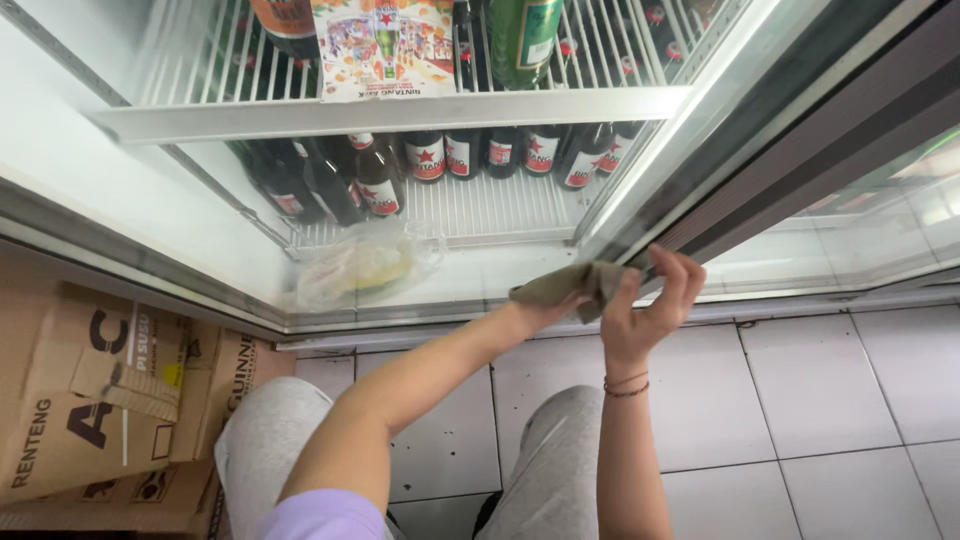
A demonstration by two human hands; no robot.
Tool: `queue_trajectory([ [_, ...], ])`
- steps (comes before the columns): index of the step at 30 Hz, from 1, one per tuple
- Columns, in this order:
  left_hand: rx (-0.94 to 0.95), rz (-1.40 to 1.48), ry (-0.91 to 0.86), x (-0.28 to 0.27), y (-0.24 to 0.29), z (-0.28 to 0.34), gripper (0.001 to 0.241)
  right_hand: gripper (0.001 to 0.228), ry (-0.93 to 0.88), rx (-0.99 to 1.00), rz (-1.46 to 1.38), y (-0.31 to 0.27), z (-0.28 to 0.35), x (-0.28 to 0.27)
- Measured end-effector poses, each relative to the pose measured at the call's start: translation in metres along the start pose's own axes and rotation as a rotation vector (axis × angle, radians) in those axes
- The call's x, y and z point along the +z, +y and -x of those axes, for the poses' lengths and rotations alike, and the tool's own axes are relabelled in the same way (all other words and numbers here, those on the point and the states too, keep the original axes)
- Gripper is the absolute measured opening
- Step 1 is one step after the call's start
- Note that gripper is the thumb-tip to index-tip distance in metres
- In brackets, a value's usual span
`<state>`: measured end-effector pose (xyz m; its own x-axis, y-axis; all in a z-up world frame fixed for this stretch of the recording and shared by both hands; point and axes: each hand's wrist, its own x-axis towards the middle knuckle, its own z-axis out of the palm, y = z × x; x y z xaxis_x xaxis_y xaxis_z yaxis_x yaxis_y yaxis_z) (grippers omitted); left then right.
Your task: The person sprays liquid onto a cloth and wipes down the glass doors and external frames of a commercial refrigerator in a store.
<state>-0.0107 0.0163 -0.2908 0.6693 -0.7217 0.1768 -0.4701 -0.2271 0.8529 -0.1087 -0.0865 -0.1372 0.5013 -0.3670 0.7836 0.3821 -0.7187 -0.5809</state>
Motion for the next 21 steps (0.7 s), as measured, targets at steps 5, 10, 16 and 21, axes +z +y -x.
queue_trajectory([
  [5, -0.131, -0.530, 0.103, 0.055, -0.077, 0.098, 0.048, 0.029, -0.138, 0.141, 0.009, 0.024, 0.067, 0.001],
  [10, 0.201, -0.980, 0.431, -0.010, 0.013, 0.083, 0.057, 0.029, -0.151, 0.163, -0.007, 0.011, 0.071, -0.004],
  [16, 0.317, -0.953, 0.748, -0.162, 0.209, 0.027, 0.048, 0.027, -0.016, 0.141, -0.255, -0.020, 0.039, -0.001],
  [21, 0.174, -1.279, 0.970, -0.122, 0.151, 0.026, 0.043, 0.028, 0.027, 0.154, -0.372, -0.038, 0.035, 0.003],
])
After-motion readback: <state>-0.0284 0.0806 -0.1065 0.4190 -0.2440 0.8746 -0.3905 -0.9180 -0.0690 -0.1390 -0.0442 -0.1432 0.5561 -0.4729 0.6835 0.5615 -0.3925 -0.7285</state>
